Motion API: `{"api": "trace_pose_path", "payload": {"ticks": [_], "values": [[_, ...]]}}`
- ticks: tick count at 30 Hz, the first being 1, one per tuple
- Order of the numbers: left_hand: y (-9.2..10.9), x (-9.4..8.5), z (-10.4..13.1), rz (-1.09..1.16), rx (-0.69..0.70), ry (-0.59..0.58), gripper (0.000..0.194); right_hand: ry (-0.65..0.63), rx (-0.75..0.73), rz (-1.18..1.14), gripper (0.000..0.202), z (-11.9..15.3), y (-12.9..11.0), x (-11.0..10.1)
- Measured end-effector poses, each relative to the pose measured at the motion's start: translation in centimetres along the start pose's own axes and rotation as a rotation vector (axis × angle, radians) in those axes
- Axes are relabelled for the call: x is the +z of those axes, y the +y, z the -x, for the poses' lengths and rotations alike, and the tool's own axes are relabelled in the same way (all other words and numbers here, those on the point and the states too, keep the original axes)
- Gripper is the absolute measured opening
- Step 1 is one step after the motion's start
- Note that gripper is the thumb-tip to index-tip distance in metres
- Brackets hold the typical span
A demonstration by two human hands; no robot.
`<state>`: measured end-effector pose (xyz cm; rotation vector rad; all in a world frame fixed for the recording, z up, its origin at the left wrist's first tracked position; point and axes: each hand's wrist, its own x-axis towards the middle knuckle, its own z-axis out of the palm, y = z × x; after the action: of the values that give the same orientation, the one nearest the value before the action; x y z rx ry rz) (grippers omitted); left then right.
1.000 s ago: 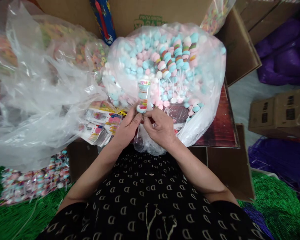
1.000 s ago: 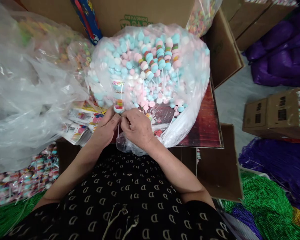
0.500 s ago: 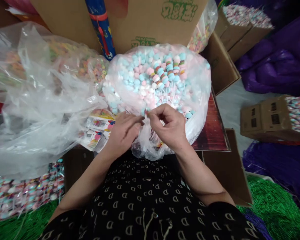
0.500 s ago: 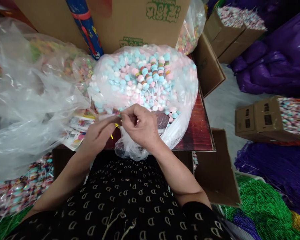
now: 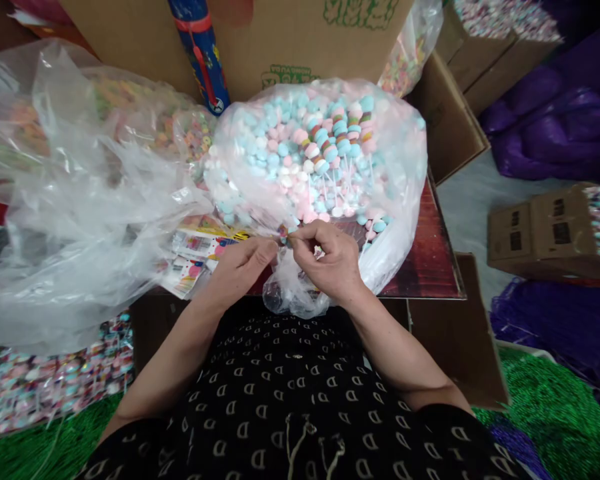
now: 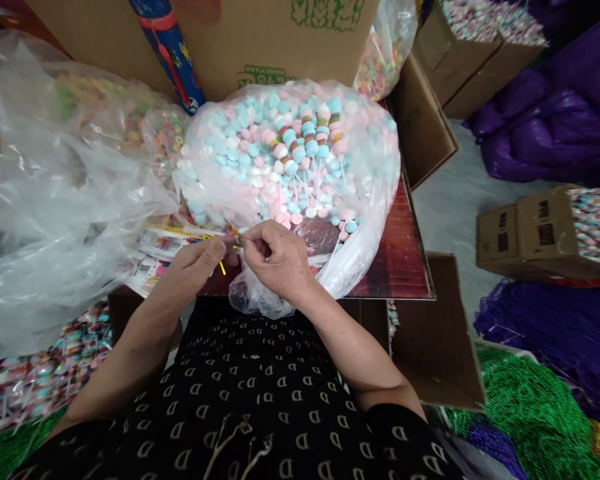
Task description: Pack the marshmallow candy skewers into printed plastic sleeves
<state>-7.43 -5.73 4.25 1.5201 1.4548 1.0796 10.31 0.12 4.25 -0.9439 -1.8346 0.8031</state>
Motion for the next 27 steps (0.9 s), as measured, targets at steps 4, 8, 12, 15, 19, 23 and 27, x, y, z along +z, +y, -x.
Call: {"api": "trace_pose_path", "payload": {"ticks": [4,8,12,15,19,23,27], "values": [[0.2,1.3,0.0,0.028,0.035,0.044,0.027,-0.077,0.112,-0.179,0.011,0.8,0.1,-0.4],[-0.5,3.3,0.6,-0.148,0.338,0.200,0.029,-0.199,0.288,-0.456,0.022,1.6,1.0,-1.5],[-1.3,5.3,1.1,-0.363,0.626,0.323,0.035,-0.211,0.474,-0.706,0.034,2.7,2.1,-2.1],[-1.4,6.3,1.4,-0.404,0.689,0.253,0.042,-0.144,0.554,-0.791,0.038,3.9,2.4,-2.4],[-1.4,4.9,1.7,-0.299,0.692,0.157,0.045,0.056,0.520,-0.724,0.033,6.2,2.0,-5.2],[-3.2,-0.1,1.7,-0.473,0.403,0.153,0.026,0.419,0.507,-0.483,0.020,10.1,2.6,-11.0],[-6.8,-5.3,1.3,-0.795,0.104,0.154,0.032,0.809,0.659,-0.153,0.019,15.8,5.7,-16.9]]}}
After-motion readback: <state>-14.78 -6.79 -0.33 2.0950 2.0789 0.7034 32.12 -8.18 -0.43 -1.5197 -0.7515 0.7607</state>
